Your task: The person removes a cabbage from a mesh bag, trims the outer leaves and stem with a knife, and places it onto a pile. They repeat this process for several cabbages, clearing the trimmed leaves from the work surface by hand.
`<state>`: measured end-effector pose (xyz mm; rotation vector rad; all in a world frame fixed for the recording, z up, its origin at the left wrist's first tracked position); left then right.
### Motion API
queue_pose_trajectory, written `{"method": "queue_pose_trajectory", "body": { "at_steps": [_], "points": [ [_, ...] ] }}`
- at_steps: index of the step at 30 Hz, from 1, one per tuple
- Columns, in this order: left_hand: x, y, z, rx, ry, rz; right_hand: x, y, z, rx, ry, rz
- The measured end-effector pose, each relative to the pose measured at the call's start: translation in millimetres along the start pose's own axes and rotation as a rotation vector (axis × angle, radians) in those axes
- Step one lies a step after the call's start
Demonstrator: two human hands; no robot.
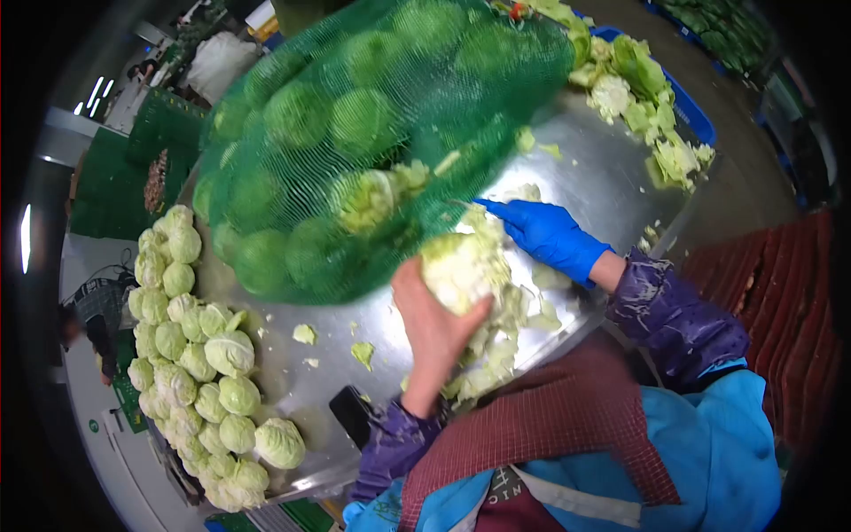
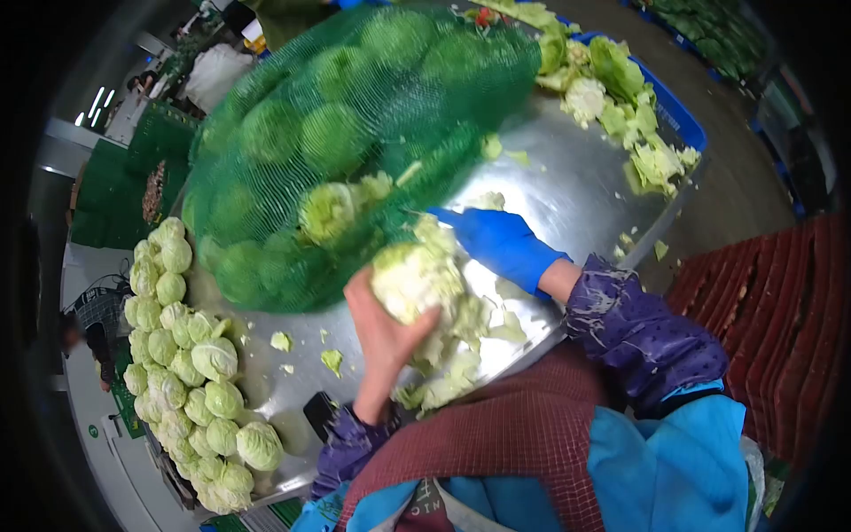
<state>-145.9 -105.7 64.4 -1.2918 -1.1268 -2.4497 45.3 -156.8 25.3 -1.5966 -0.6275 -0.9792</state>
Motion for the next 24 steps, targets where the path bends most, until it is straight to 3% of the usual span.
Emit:
{"method": "queue_pose_trajectory", "body": {
  "at_steps": [1,3,4,7,13,15,18,20,22,24],
  "points": [
    [1.1,-3.6,-7.5,-0.006,-0.011,-0.002,1.4,-13.4,-13.5,-0.016,-0.029,0.012],
    [4.4,-2.9,-1.3,0.065,-0.037,-0.042,31.3,-37.8,-15.2,0.041,0.113,0.121],
    [4.9,-3.4,-1.5,0.077,-0.044,-0.044,41.2,-49.6,-20.8,-0.001,0.013,0.219],
    [3.5,-2.1,-1.5,0.094,-0.045,-0.04,26.9,-62.3,-33.1,0.188,0.062,0.15],
    [-4.5,4.1,2.8,0.152,-0.052,-0.065,16.9,-63.5,-23.7,0.047,-0.072,-0.147],
    [-9.3,20.3,4.5,-0.052,0.006,0.024,20.0,-58.8,-5.2,0.033,-0.069,-0.213],
    [-9.6,20.0,6.4,-0.026,-0.012,0.017,15.8,-39.5,16.8,0.047,-0.144,-0.068],
    [-7.6,17.8,4.6,-0.022,-0.03,0.007,12.2,-31.4,13.6,-0.095,-0.249,0.313],
    [-4.1,13.5,-1.8,0.047,-0.078,-0.063,-16.3,5.5,24.0,-0.187,-0.175,0.376],
    [0.9,5.6,-18.2,-0.073,-0.086,-0.105,-25.6,26.3,17.1,-0.279,-0.088,0.406]
  ]
}}
Point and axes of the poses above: each hand's wrist, its own z-axis towards the middle knuckle, its own x-axis out of the back of the hand, y = z × x, the point moved 5 cm from there along z, towards the middle knuckle, and after that the axes turned 10 degrees about -x, right-handed, at the moved point
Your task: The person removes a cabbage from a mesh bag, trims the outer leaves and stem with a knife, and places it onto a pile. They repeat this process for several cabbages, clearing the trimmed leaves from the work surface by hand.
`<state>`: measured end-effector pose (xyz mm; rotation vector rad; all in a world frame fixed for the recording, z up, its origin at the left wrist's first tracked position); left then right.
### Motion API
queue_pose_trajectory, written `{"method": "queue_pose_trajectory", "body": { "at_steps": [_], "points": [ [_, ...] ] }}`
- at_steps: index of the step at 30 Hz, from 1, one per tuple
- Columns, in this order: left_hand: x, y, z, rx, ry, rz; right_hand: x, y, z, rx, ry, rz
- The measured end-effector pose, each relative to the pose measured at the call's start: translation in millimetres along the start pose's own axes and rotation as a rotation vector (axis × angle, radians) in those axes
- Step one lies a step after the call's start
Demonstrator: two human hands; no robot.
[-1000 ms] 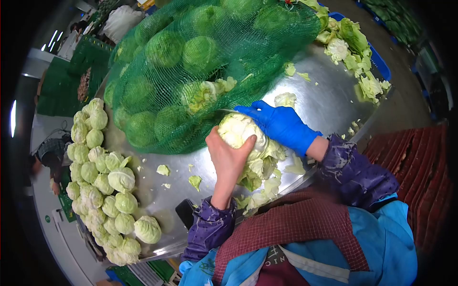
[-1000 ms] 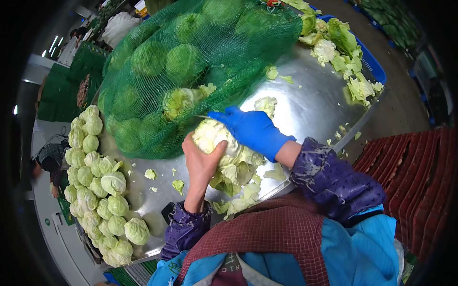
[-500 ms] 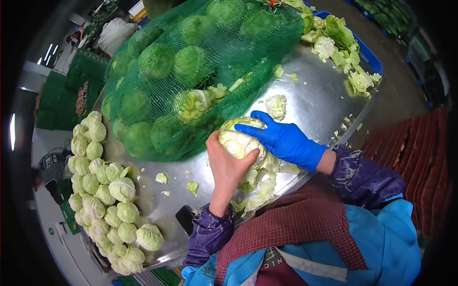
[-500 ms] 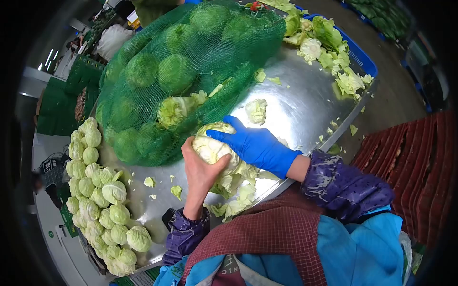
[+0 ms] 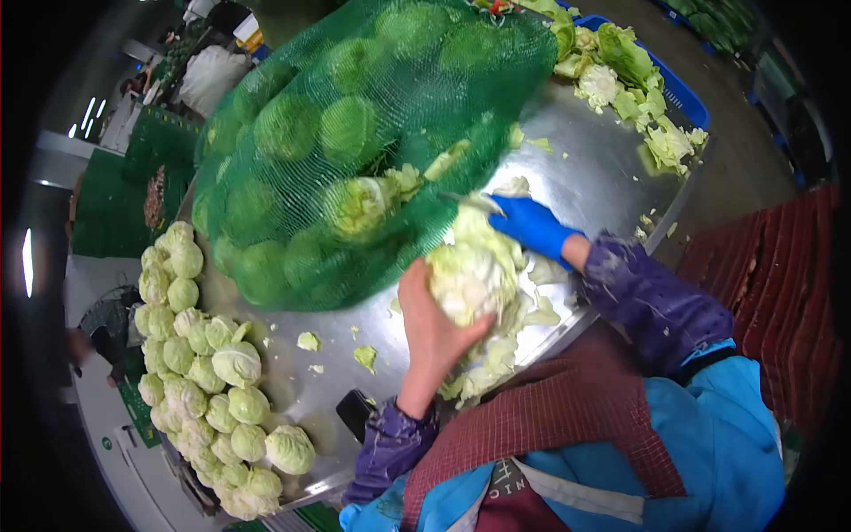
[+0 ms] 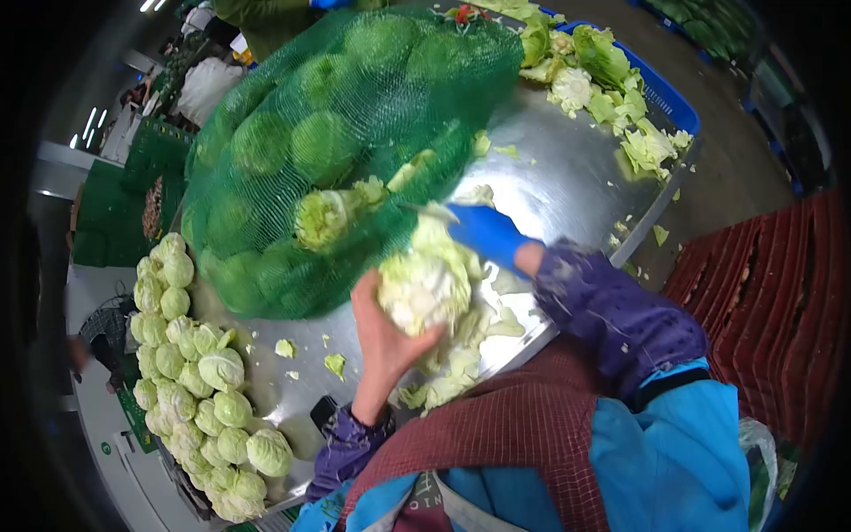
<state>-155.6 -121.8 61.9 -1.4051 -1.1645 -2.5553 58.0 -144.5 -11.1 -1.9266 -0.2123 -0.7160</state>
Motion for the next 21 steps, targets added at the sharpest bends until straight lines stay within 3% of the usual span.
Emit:
{"method": "queue_pose_trajectory", "body": {
  "at_steps": [1,3,5,7,9,11,13,14,15,17,20,21],
  "points": [
    [0.7,-5.1,-4.2,-0.104,-0.003,-0.042,-3.9,5.1,-9.5,0.001,0.006,-0.041],
    [12.3,-18.0,-11.3,-0.069,-0.034,-0.115,-20.0,22.7,-17.1,0.012,0.011,-0.03],
    [26.8,-19.0,-4.4,-0.004,-0.137,0.073,-8.9,14.3,-28.3,-0.073,-0.091,0.286],
    [29.4,-23.3,-13.5,0.059,-0.123,0.09,-8.7,20.4,-38.2,-0.082,-0.024,0.327],
    [18.0,-39.8,-29.4,0.326,0.047,-0.192,-7.0,24.7,-51.5,-0.156,-0.017,0.337],
    [10.1,-27.8,-26.6,0.265,0.061,-0.11,-12.6,53.7,-52.4,-0.049,0.041,0.282],
    [6.0,-26.4,-22.2,0.284,0.153,-0.114,-0.1,51.2,-63.5,-0.188,-0.124,0.13],
    [3.5,-25.6,-19.2,0.283,0.157,-0.115,15.3,39.4,-64.9,-0.139,0.036,0.014],
    [2.0,-20.9,-14.2,0.198,0.133,-0.034,28.6,30.9,-67.5,-0.211,0.001,-0.036],
    [0.1,-14.6,-6.2,0.115,0.108,0.048,43.5,4.0,-70.2,0.205,0.385,0.038],
    [-5.2,-8.3,6.4,0.061,0.078,0.046,59.7,-48.3,-81.1,0.295,0.254,0.155],
    [-6.2,-10.2,7.4,0.1,0.103,0.003,56.0,-57.1,-85.0,0.232,0.209,-0.007]
  ]
}}
Point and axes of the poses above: each hand's wrist, its own z-axis towards the middle knuckle, its own x-axis out of the back of the hand, y = z × x, the point moved 5 cm from there along z, towards the middle knuckle, and after that the axes turned 10 degrees about -x, right-handed, at the moved point
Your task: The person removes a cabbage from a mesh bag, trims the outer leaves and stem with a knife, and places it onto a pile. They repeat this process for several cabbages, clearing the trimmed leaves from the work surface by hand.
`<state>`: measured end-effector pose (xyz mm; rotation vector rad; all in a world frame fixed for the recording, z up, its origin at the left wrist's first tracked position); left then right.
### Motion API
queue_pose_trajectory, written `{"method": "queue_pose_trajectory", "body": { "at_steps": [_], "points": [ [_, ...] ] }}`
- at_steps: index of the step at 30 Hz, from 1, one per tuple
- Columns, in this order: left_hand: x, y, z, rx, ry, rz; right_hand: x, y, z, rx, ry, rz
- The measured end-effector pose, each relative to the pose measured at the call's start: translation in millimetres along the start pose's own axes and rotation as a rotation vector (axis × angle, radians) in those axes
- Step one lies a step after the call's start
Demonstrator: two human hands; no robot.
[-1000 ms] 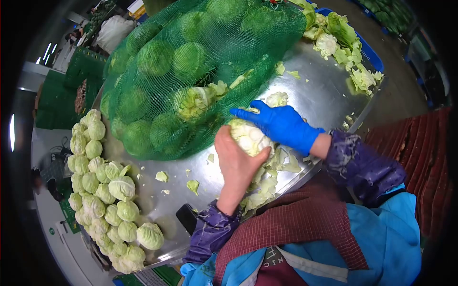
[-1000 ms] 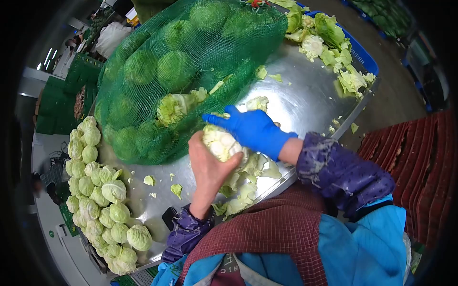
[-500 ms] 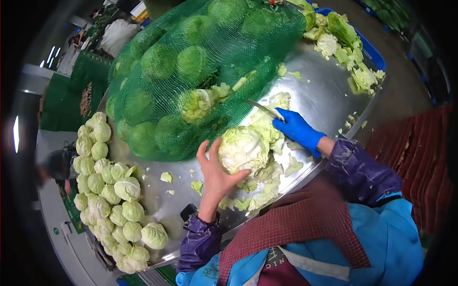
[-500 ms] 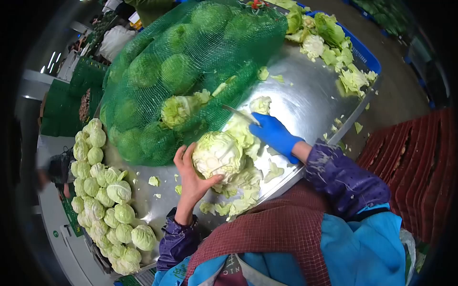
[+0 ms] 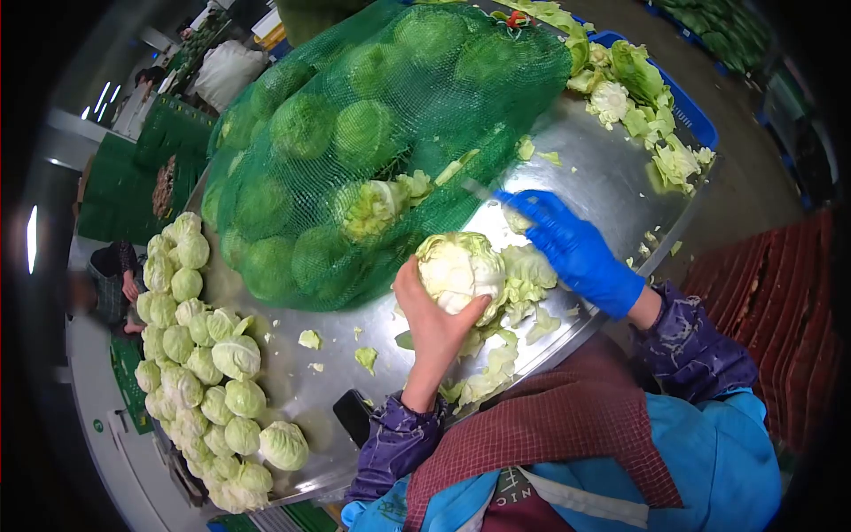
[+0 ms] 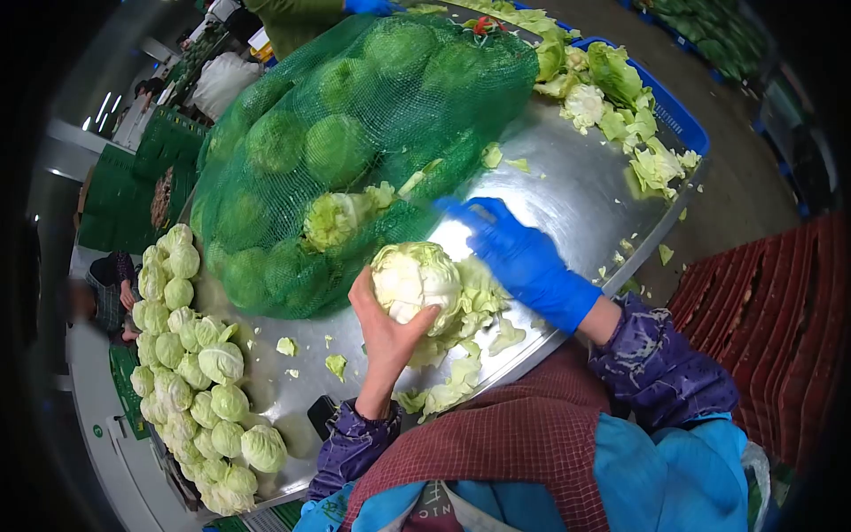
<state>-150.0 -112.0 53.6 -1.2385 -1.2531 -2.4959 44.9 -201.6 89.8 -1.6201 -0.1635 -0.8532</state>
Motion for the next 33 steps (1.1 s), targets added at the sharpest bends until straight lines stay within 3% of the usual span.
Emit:
{"method": "queue_pose_trajectory", "body": {
  "at_steps": [2,4,5,9,11,14,16,18,19,21,22,26,28,32,33],
  "points": [
    [-2.7,-1.5,4.2,0.034,0.019,-0.044,-19.1,-12.2,-5.8,0.075,-0.166,0.058],
    [-4.3,-2.5,5.2,0.049,0.038,-0.087,-35.0,-13.7,-5.1,0.17,-0.189,-0.029],
    [-6.2,-2.3,4.3,0.053,0.036,-0.088,-38.5,-12.7,-2.3,0.072,-0.25,-0.214],
    [-10.3,3.5,4.7,-0.073,0.013,0.055,-45.3,-10.6,6.8,0.089,-0.275,-0.231],
    [-12.4,5.3,6.0,-0.122,-0.001,0.094,-43.2,-15.7,16.4,0.037,-0.339,-0.419],
    [-15.4,2.2,15.8,-0.07,-0.018,0.103,-48.2,-0.3,44.2,0.109,-0.36,-0.338],
    [-17.0,14.3,19.0,-0.149,-0.067,0.127,-45.8,7.2,73.9,0.171,-0.375,-0.215],
    [-17.5,18.6,15.6,-0.186,-0.075,0.124,-54.6,7.3,83.9,0.081,-0.428,-0.287],
    [-15.4,14.8,13.7,-0.168,-0.056,0.088,-59.8,12.2,84.8,0.079,-0.425,-0.285],
    [-11.0,-3.2,2.0,-0.115,-0.055,-0.036,-75.4,34.6,87.6,-0.087,-0.359,0.151],
    [-9.9,-6.8,-4.7,-0.116,-0.053,-0.034,-81.3,39.1,89.1,-0.084,-0.358,0.152],
    [5.9,-12.1,-29.7,-0.163,-0.074,-0.054,-90.8,49.9,92.5,-0.117,-0.24,0.101],
    [13.7,-15.8,-40.5,-0.09,-0.17,0.051,-90.0,63.4,85.2,-0.269,-0.336,-0.022],
    [11.7,-20.2,-58.8,0.08,-0.215,-0.052,-70.3,53.1,60.6,-0.184,-0.241,-0.221],
    [8.9,-14.8,-54.9,0.089,-0.17,-0.085,-60.2,39.1,52.4,-0.098,-0.132,-0.296]
  ]
}}
Point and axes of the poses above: each hand's wrist, its own z-axis towards the middle knuckle, its own x-axis out of the back of the hand, y = z × x, the point moved 5 cm from there along z, towards the middle knuckle, and after that the axes turned 10 degrees about -x, right-handed, at the moved point
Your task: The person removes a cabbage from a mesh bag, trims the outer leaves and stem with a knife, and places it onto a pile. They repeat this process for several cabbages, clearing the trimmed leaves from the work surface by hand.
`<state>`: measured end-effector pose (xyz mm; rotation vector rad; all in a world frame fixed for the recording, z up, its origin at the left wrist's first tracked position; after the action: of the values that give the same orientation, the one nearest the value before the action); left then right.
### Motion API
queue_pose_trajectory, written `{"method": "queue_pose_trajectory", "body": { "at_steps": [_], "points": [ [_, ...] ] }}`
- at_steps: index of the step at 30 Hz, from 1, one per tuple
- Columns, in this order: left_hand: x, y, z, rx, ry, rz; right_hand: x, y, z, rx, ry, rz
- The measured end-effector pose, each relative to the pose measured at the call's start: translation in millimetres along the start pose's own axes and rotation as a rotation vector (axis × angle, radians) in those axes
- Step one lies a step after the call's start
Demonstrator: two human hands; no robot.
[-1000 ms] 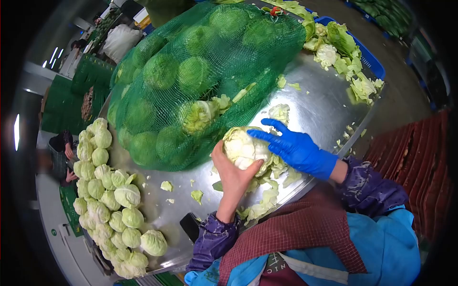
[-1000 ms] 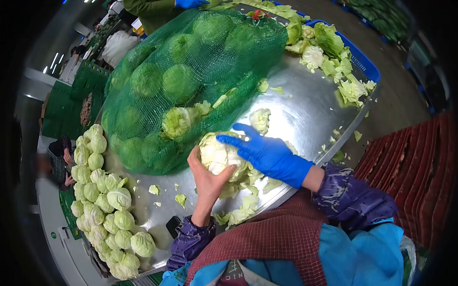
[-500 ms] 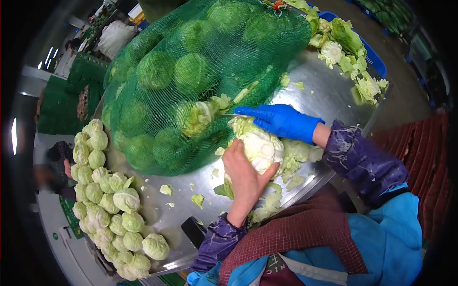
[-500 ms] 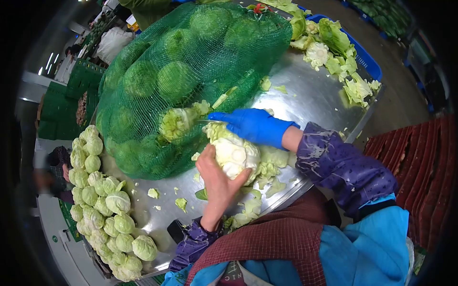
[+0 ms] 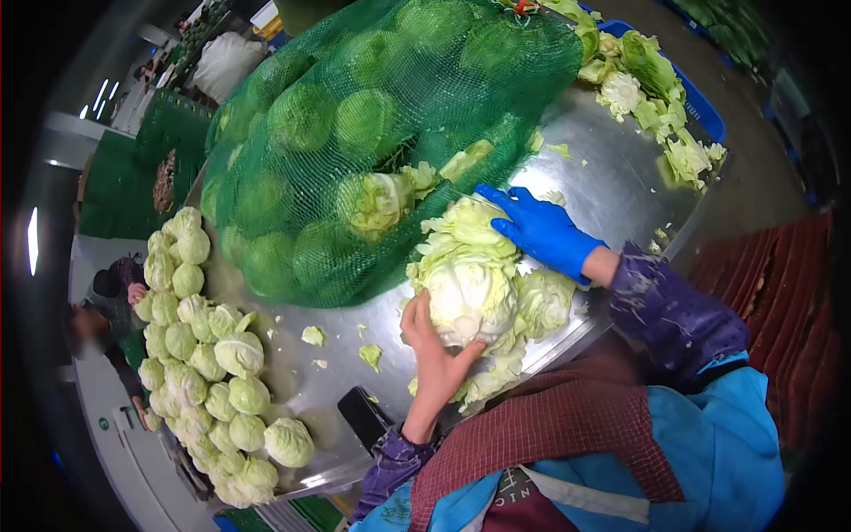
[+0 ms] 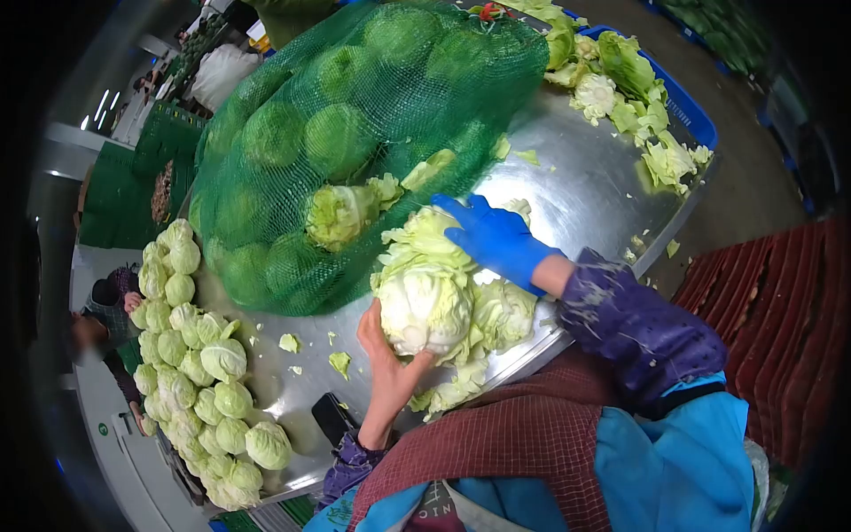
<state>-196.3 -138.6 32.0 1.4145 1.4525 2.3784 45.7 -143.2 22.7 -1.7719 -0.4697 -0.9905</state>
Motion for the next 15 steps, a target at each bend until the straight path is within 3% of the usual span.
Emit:
{"method": "queue_pose_trajectory", "body": {
  "at_steps": [1,6,13,15],
  "points": [
    [-2.8,6.0,5.2,0.004,0.044,-0.036,12.6,-8.9,-10.8,0.004,-0.006,-0.008],
    [-10.0,3.8,21.3,0.136,0.218,-0.18,24.6,-48.5,-67.4,0.6,-0.013,-0.054],
    [-11.4,0.0,27.2,0.122,0.242,-0.151,27.6,-66.3,-60.8,0.592,-0.003,-0.248],
    [-11.4,9.1,29.6,0.096,0.229,-0.112,26.4,-73.2,-52.9,0.66,0.093,-0.331]
  ]
}}
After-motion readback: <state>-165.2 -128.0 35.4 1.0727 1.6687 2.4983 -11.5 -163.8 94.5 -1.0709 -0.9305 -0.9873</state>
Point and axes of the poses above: each hand's wrist, its own z-axis towards the middle knuckle, its own x-axis out of the back of the hand, y = z × x, the point moved 5 cm from there along z, towards the middle knuckle, and after that the axes turned 10 degrees about -x, right-handed, at the moved point
